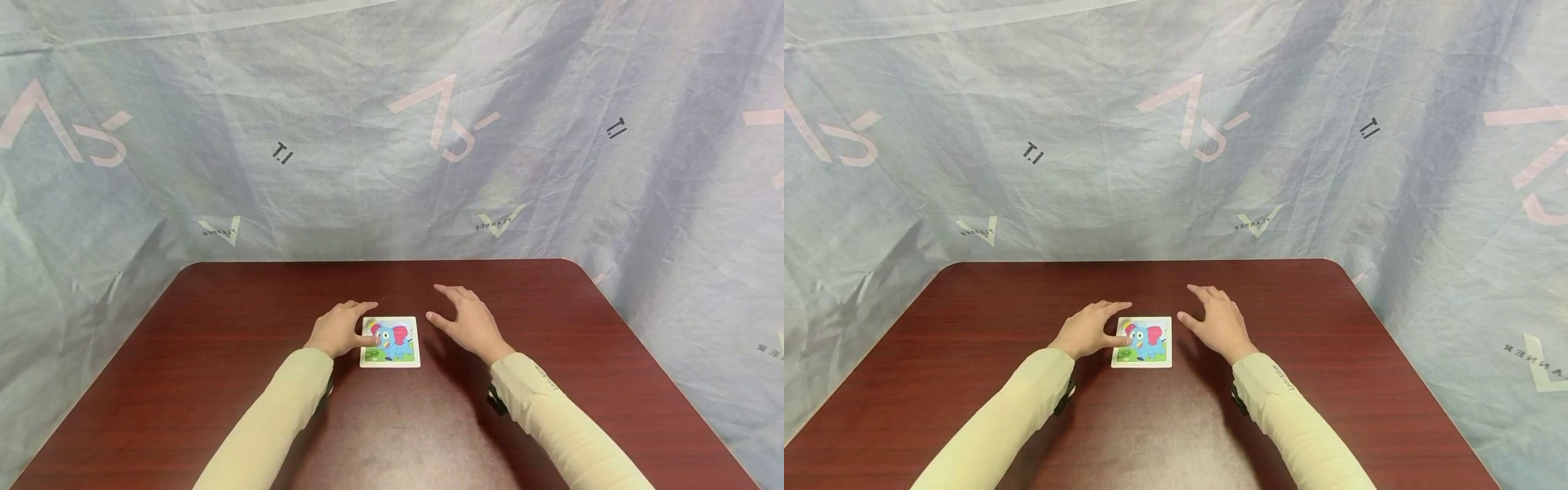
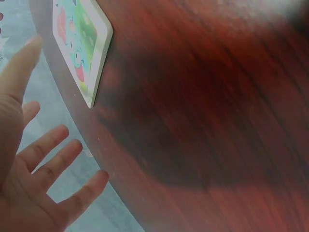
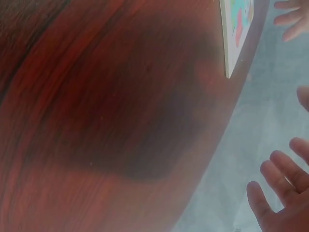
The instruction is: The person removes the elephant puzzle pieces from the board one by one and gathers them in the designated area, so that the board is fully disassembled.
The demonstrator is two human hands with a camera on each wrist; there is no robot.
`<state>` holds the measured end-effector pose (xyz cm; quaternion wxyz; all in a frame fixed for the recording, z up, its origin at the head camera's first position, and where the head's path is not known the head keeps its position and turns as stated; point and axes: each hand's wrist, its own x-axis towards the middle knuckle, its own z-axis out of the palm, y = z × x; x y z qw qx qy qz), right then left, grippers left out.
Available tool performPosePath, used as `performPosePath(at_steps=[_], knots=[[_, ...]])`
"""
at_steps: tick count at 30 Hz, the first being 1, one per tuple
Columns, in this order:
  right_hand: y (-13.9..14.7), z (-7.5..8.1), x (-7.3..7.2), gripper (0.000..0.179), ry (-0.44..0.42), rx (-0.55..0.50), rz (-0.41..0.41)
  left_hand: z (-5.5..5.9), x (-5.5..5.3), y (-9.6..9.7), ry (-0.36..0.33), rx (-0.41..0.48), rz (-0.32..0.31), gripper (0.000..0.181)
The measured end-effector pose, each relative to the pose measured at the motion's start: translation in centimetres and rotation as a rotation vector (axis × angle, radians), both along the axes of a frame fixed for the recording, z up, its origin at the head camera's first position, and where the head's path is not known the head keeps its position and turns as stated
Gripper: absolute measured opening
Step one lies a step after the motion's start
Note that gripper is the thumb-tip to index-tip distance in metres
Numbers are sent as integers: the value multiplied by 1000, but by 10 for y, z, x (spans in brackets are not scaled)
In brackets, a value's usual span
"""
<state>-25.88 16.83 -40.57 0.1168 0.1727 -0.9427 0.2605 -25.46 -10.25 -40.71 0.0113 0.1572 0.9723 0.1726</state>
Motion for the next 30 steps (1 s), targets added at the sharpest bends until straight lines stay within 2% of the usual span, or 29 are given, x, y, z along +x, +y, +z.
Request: performPosePath(at_steps=[10, 15, 22, 30], knots=[[-5, -5, -3, 63, -128, -86, 40, -3, -2, 0, -114, -9, -45, 80], [-8, -9, -6, 60, -191, -121, 59, -3, -2, 0, -134, -31, -43, 81], [-12, -13, -8, 60, -226, -96, 75, -5, -1, 3, -166, -32, -44, 80], [-15, -12, -9, 57, -310, -88, 100, -8, -1, 5, -181, -34, -30, 82]])
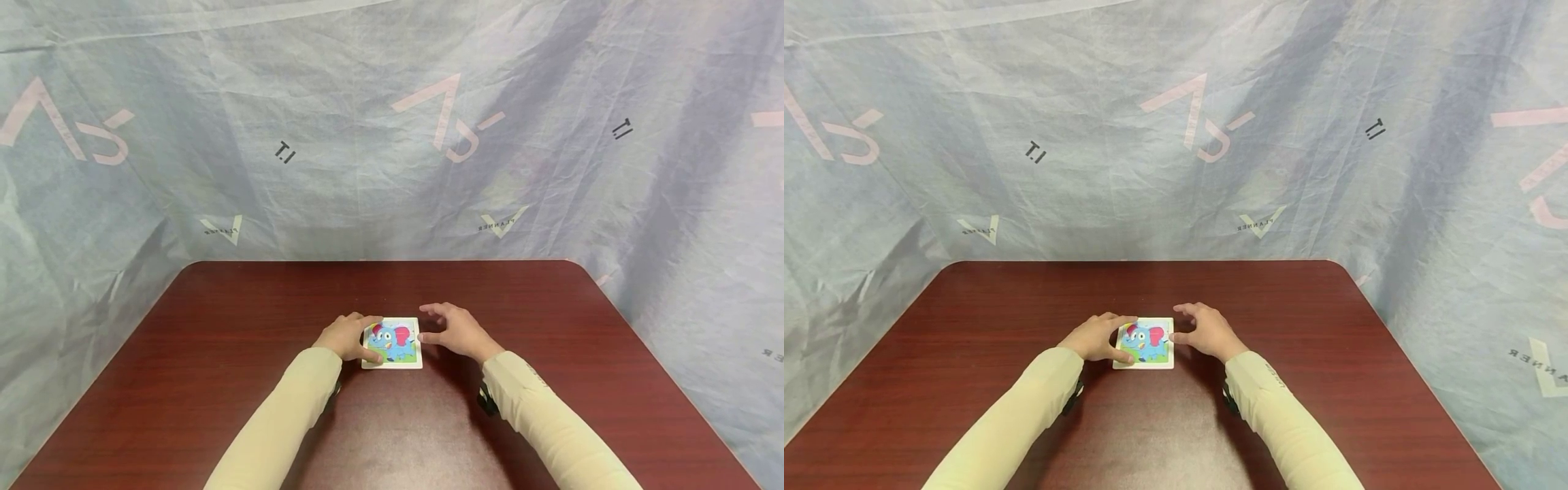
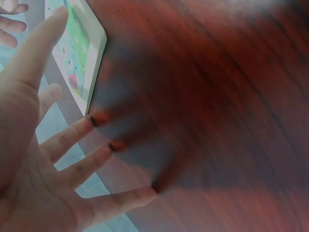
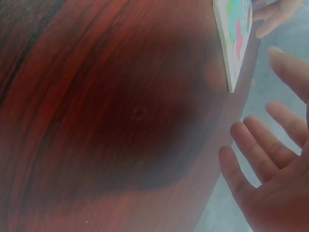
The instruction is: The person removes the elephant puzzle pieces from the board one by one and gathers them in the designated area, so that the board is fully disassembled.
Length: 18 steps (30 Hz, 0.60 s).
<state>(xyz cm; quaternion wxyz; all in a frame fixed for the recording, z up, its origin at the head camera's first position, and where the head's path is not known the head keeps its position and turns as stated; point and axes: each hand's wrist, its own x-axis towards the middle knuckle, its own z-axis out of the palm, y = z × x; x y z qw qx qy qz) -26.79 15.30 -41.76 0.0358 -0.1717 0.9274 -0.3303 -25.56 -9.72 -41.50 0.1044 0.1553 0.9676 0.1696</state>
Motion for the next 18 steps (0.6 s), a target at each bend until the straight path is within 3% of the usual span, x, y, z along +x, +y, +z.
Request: performPosePath(at_steps=[10, 18], knots=[[-3, -2, -3, 57, -28, 24, 24, 5, 1, 7, -56, 23, 46, 79], [-5, -2, -3, 57, -35, 32, 40, 5, 2, 11, -79, -14, 73, 84]])
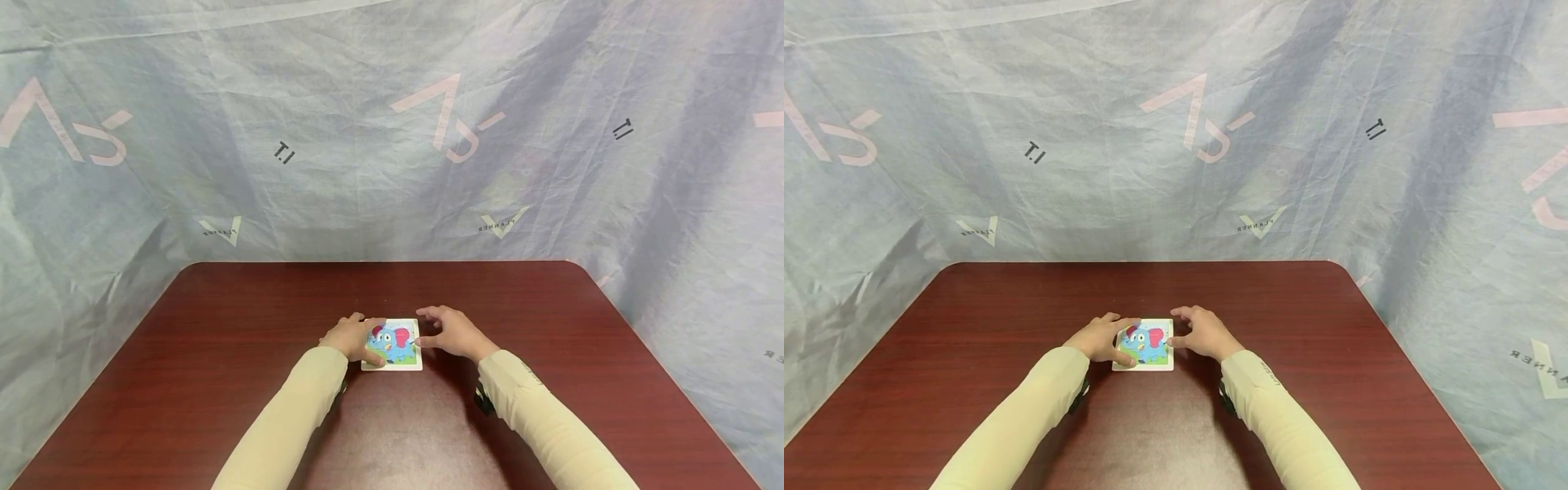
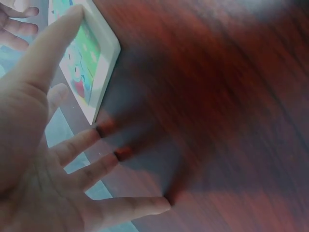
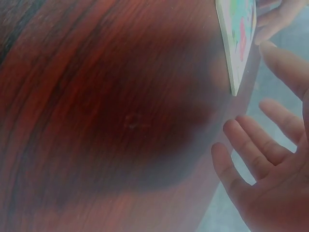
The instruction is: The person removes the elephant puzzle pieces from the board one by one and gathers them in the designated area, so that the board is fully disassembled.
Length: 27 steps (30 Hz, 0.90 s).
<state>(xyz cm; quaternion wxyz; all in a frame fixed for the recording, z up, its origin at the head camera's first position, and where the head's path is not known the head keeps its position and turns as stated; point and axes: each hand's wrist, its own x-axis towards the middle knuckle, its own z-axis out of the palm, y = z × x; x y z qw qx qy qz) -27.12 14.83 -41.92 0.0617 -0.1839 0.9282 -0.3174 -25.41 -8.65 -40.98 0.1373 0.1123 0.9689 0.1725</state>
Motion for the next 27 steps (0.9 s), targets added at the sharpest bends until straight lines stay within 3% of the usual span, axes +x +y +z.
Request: performPosePath(at_steps=[8, 27], knots=[[-2, -1, -1, 55, -11, 5, 12, 2, 0, 3, -13, -43, 16, 82], [-15, -11, -6, 46, 58, 93, 14, 3, 3, 5, -27, -30, 47, 79]])
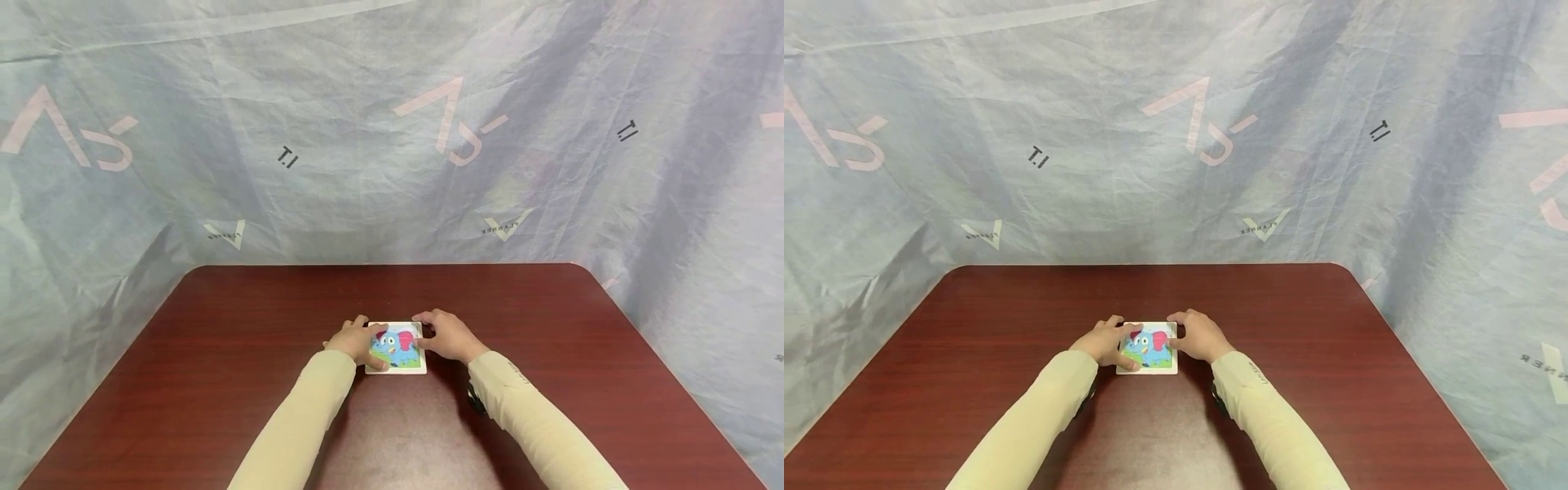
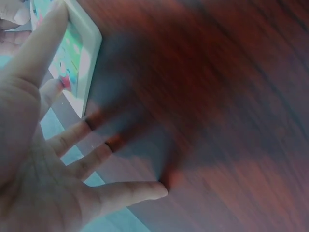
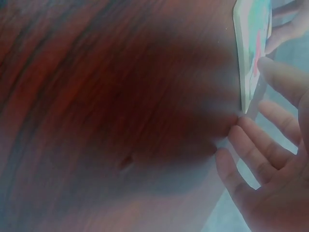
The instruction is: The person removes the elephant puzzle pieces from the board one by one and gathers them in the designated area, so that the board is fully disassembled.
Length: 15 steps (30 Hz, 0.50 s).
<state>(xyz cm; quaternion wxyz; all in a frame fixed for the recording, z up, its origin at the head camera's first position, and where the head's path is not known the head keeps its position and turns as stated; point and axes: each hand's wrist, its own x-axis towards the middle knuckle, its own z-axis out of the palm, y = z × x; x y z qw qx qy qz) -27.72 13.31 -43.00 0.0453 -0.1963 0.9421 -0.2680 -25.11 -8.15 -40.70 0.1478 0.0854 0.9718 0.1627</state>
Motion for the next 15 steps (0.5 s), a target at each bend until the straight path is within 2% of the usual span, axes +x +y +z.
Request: performPosePath(at_steps=[7, 15], knots=[[-7, -2, -1, 42, 56, 84, -43, 1, 0, 1, 10, -9, -3, 79], [-12, -1, -1, 36, 84, 142, -71, -3, -1, 2, 11, -11, 8, 80]])
